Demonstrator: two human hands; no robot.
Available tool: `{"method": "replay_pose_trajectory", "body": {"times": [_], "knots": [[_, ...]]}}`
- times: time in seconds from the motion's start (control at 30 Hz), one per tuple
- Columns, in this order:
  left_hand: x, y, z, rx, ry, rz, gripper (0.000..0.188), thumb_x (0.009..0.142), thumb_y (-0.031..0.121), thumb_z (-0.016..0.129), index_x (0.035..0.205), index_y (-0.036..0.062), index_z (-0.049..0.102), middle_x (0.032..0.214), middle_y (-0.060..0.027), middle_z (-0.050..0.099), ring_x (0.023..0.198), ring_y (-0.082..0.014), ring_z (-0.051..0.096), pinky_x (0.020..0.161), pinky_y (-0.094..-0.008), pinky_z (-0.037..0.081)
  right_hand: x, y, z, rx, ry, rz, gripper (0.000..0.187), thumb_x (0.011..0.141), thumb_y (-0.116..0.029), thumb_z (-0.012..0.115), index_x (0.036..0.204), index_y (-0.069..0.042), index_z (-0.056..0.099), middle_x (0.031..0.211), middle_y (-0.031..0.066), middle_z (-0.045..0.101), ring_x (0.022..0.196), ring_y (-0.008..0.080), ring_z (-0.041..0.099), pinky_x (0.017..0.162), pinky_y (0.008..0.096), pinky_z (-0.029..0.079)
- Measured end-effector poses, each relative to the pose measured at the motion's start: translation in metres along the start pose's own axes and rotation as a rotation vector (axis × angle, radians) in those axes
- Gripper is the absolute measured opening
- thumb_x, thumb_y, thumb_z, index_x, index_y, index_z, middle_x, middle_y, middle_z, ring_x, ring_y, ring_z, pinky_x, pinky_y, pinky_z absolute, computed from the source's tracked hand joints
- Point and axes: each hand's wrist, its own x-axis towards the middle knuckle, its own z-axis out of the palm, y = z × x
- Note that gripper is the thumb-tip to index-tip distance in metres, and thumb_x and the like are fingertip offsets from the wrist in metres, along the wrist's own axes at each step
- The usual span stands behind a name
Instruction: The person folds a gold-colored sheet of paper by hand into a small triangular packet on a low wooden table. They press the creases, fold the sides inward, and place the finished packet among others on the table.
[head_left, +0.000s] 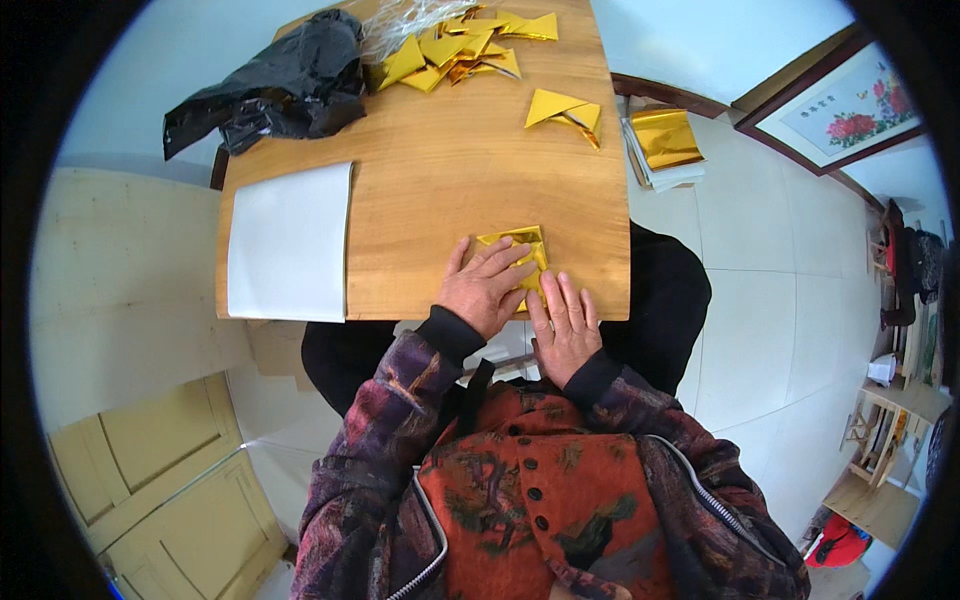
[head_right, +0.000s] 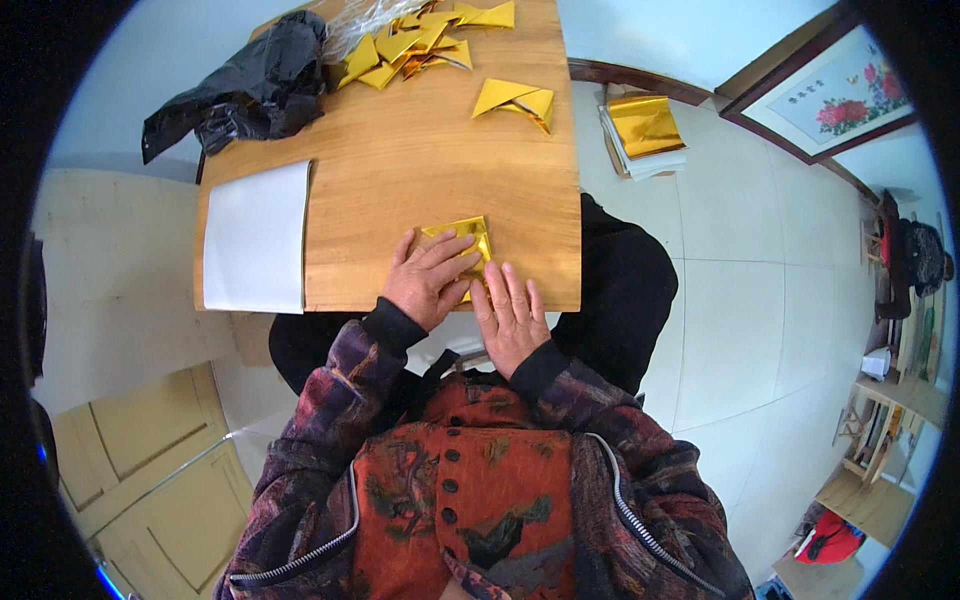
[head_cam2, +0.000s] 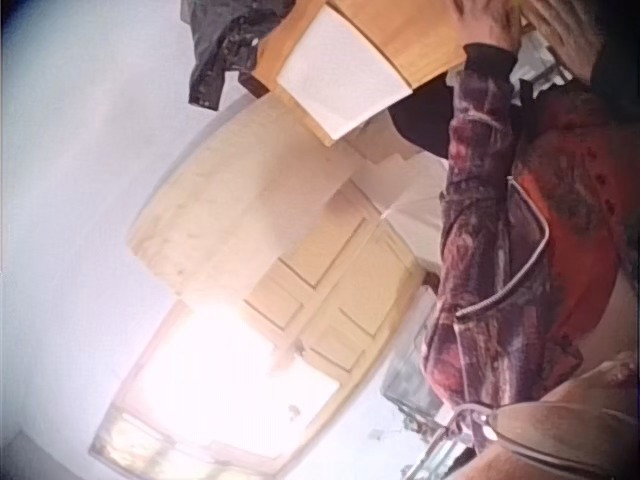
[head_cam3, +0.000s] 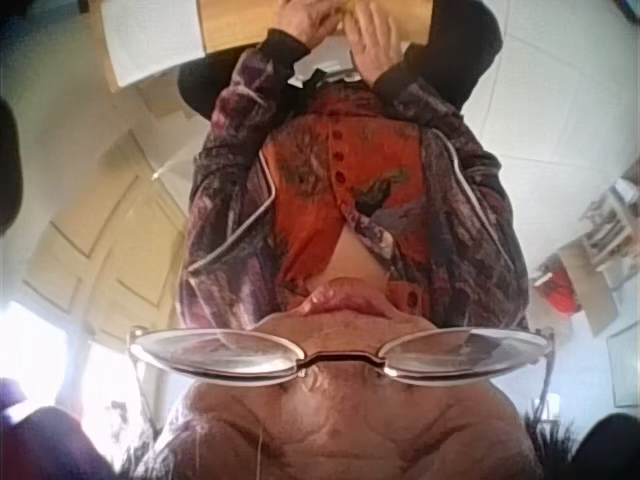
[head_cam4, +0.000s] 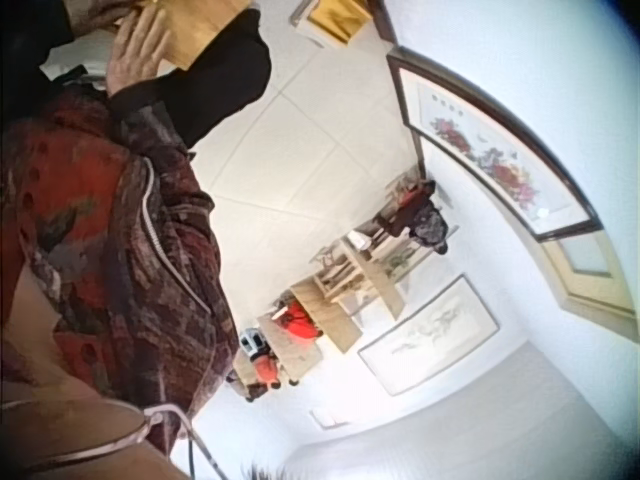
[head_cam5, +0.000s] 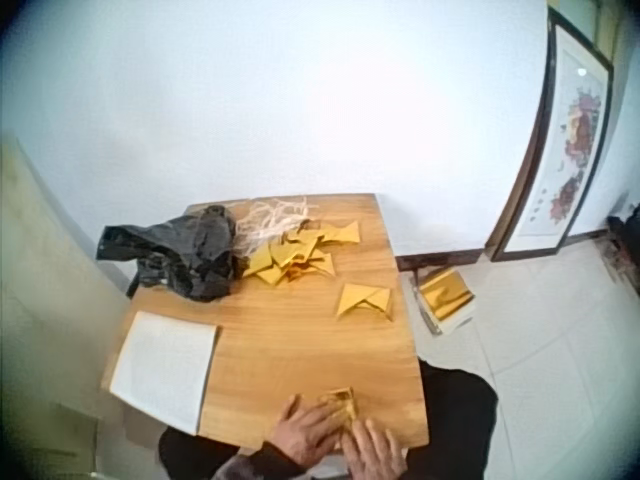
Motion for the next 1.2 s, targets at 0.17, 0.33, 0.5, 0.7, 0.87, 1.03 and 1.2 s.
{"method": "replay_pose_trajectory", "body": {"times": [0.17, 0.33, 0.5, 0.7, 0.87, 1.03, 1.2], "knots": [[-0.001, -0.003, -0.004, -0.024, -0.036, 0.029, 0.041, 0.086, 0.023, 0.065, 0.127, 0.0207, 0.06, 0.138, 0.0, 0.053, 0.133, -0.021, 0.045, 0.112, -0.0524, 0.024, 0.002, 0.002, -0.001, -0.068, 0.004, -0.036, 0.056, 0.085, -0.013, 0.057, 0.138, -0.006, 0.04, 0.15, 0.02, 0.035, 0.139, 0.037, 0.034, 0.109, 0.0524, 0.029], [0.005, -0.017, -0.018, 0.006, -0.294, 0.081, 0.051, 0.087, 0.021, 0.063, 0.137, 0.0236, 0.051, 0.148, 0.003, 0.043, 0.139, -0.0186, 0.037, 0.113, -0.0519, 0.021, 0.002, 0.002, -0.008, 0.067, -0.065, -0.021, 0.055, 0.09, -0.012, 0.05, 0.143, -0.011, 0.037, 0.152, 0.0204, 0.03, 0.139, 0.0382, 0.033, 0.107, 0.055, 0.031], [0.01, -0.025, -0.027, -0.041, -0.425, 0.096, 0.059, 0.085, 0.021, 0.065, 0.141, 0.0263, 0.047, 0.154, 0.0062, 0.035, 0.144, -0.0167, 0.03, 0.116, -0.052, 0.016, 0.004, 0.0, -0.008, 0.051, -0.057, -0.025, 0.06, 0.088, -0.01, 0.053, 0.144, -0.028, 0.041, 0.151, 0.0222, 0.031, 0.138, 0.0399, 0.033, 0.106, 0.0572, 0.031], [0.008, -0.025, -0.026, -0.091, -0.418, 0.075, 0.064, 0.082, 0.022, 0.069, 0.141, 0.0259, 0.048, 0.154, 0.0065, 0.035, 0.144, -0.0162, 0.03, 0.116, -0.0521, 0.015, 0.004, -0.001, -0.005, 0.051, -0.059, -0.033, 0.066, 0.086, -0.007, 0.055, 0.144, -0.035, 0.04, 0.15, 0.0252, 0.028, 0.137, 0.0431, 0.032, 0.105, 0.0592, 0.03], [0.007, -0.027, -0.024, -0.091, -0.402, 0.095, 0.066, 0.08, 0.025, 0.071, 0.141, 0.0252, 0.047, 0.154, 0.006, 0.036, 0.144, -0.0165, 0.03, 0.116, -0.0519, 0.015, 0.003, -0.002, -0.003, 0.028, -0.07, -0.039, 0.068, 0.087, -0.008, 0.054, 0.144, -0.042, 0.038, 0.15, 0.0264, 0.026, 0.137, 0.0448, 0.029, 0.104, 0.0623, 0.029], [0.008, -0.026, -0.024, -0.068, -0.405, 0.103, 0.068, 0.079, 0.024, 0.071, 0.142, 0.0248, 0.046, 0.154, 0.0063, 0.036, 0.144, -0.0167, 0.03, 0.116, -0.051, 0.016, 0.002, -0.003, -0.003, 0.005, -0.089, -0.053, 0.066, 0.09, -0.009, 0.052, 0.143, -0.045, 0.038, 0.15, 0.0273, 0.025, 0.138, 0.0478, 0.026, 0.105, 0.0642, 0.026], [0.009, -0.027, -0.022, 0.011, -0.413, 0.124, 0.064, 0.081, 0.024, 0.067, 0.141, 0.0229, 0.047, 0.153, 0.006, 0.036, 0.143, -0.0164, 0.031, 0.116, -0.0508, 0.016, 0.005, -0.007, -0.008, 0.052, -0.15, -0.03, 0.07, 0.087, -0.009, 0.056, 0.143, -0.047, 0.038, 0.151, 0.0279, 0.021, 0.139, 0.0505, 0.021, 0.106, 0.0674, 0.022]]}}
